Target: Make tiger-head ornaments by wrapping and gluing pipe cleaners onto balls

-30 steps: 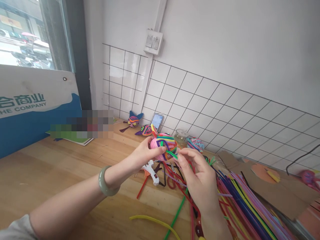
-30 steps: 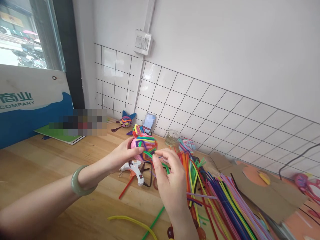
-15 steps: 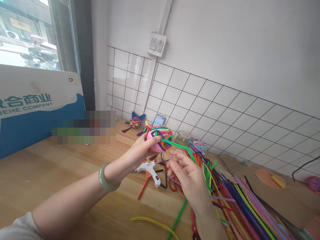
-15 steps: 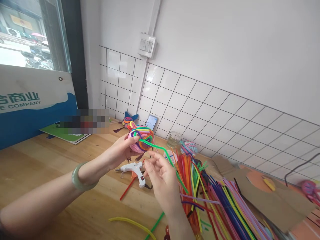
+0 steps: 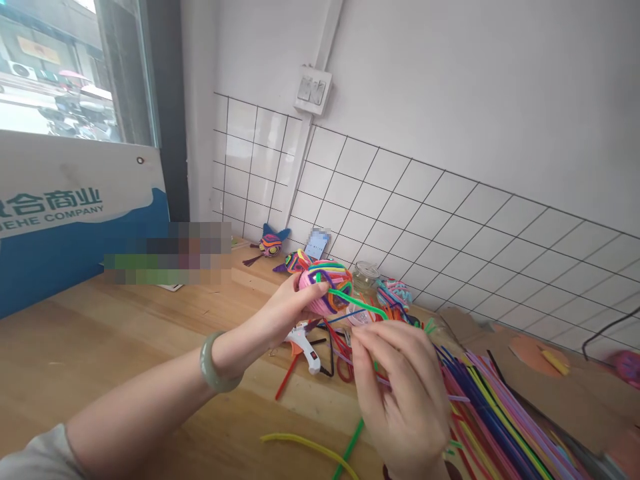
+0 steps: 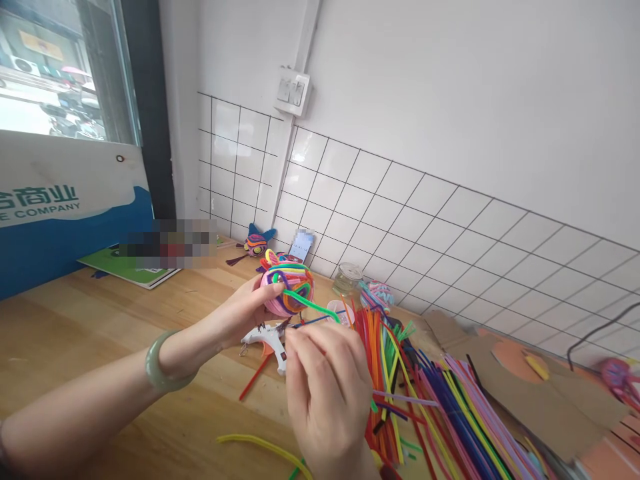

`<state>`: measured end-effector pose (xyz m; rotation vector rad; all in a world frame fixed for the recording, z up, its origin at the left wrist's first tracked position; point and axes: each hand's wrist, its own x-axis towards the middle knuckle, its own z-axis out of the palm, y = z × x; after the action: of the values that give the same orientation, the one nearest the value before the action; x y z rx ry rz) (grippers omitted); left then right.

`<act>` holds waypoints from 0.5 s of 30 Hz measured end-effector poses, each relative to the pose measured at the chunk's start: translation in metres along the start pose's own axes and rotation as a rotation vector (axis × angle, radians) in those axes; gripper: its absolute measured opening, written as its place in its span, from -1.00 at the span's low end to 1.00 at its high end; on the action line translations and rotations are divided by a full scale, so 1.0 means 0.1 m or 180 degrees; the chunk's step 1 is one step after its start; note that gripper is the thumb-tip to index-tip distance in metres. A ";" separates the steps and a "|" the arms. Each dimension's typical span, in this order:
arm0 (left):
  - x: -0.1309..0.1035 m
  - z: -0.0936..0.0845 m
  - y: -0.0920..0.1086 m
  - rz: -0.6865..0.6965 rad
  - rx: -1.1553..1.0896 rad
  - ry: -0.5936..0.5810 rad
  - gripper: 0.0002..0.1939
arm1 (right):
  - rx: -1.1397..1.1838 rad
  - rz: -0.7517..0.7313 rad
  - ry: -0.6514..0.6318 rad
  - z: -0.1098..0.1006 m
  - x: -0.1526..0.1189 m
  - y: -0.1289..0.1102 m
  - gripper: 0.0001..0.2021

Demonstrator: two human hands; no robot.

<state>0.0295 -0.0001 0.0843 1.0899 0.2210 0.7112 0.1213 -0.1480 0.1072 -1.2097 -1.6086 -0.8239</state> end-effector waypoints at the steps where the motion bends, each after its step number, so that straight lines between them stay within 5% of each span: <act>1: -0.01 0.01 0.00 0.0014 0.0028 -0.0009 -0.50 | -0.0239 -0.0049 0.0004 0.01 0.01 0.03 -0.71; 9: -0.04 0.06 -0.02 -0.0054 0.0070 0.0155 -0.38 | -0.0604 0.0068 -0.0387 0.10 -0.09 0.23 -0.73; 15: -0.05 0.06 -0.03 -0.0100 0.0022 0.0103 -0.42 | -0.0580 -0.0020 -0.0310 0.14 -0.11 0.22 -0.79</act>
<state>0.0301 -0.0084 0.0836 1.0798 0.2677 0.7008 0.1391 -0.1332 0.0918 -1.3922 -1.6436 -0.9444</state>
